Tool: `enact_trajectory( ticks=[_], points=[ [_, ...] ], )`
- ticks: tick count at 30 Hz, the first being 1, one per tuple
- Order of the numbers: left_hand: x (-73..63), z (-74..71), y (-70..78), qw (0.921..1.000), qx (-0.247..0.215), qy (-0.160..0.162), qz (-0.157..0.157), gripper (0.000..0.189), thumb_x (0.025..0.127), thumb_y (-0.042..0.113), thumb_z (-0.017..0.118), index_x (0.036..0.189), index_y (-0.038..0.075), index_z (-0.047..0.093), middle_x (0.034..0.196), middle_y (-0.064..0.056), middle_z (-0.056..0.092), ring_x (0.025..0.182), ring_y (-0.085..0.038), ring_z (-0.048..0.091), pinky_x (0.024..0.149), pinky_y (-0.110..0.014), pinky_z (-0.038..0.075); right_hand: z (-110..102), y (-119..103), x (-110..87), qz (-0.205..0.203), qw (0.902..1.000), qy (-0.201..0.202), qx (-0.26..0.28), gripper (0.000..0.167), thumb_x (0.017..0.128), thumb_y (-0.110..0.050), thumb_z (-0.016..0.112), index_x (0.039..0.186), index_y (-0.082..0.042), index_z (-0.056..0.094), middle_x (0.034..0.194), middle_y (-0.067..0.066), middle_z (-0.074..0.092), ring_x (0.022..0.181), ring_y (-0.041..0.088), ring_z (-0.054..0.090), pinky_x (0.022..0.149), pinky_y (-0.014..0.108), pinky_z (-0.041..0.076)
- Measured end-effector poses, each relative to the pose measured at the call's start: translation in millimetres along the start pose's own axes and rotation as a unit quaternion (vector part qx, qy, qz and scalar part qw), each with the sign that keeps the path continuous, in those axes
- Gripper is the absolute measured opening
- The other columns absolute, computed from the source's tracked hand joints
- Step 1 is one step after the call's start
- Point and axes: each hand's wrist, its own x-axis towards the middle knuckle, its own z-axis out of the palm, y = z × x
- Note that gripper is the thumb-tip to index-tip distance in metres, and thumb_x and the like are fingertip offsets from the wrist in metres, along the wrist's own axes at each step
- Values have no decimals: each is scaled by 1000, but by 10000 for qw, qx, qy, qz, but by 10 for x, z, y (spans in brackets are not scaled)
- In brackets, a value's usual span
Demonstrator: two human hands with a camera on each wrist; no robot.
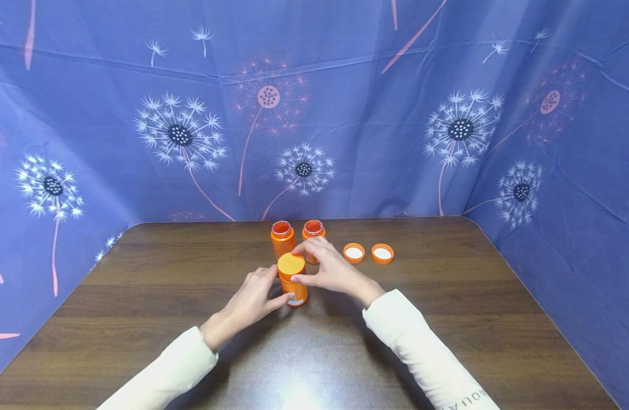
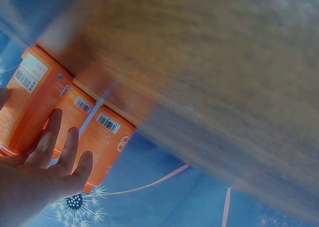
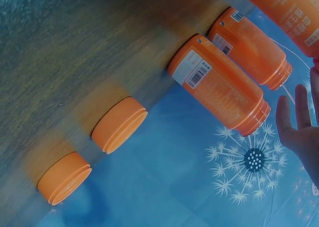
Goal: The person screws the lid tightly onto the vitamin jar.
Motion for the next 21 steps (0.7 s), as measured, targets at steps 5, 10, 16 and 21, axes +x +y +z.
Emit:
enact_trajectory(
  ticks=[5, 10, 16, 21],
  points=[
    [1, -1, -3, 10000, -5, -19, -16, 47, 78, 40, 68, 112, 12, 51, 89, -2, 62, 82, -19, 54, 82, -41, 40, -3, 20, -3, 23, 9999, -78, 144, 46, 71, -32, 77, 110, -17, 57, 109, -6, 56, 98, 23, 50, 81, 28, 43],
    [3, -8, 1, 10000, -9, -35, -19, 47, 78, 39, 69, 112, 11, 50, 89, -2, 62, 83, -19, 54, 83, -41, 40, -45, 29, -12, 97, 9987, -380, 322, 53, 74, -28, 75, 120, -14, 54, 120, -3, 53, 108, 26, 45, 85, 29, 43],
    [2, -14, 4, 10000, 27, -36, -15, 47, 78, 39, 69, 112, 11, 50, 91, -2, 63, 82, -20, 55, 84, -42, 41, -87, 60, -6, 57, 9973, -657, 314, 54, 78, -24, 71, 127, -13, 50, 127, -3, 51, 109, 26, 43, 87, 35, 41],
    [1, -13, 4, 10000, 72, -31, -20, 49, 78, 40, 68, 113, 11, 50, 94, 0, 64, 85, -20, 57, 85, -43, 41, -106, 65, -1, -64, 9969, -739, 275, 51, 80, -21, 68, 127, -14, 51, 126, -3, 52, 113, 20, 42, 86, 33, 42]
  ],
)
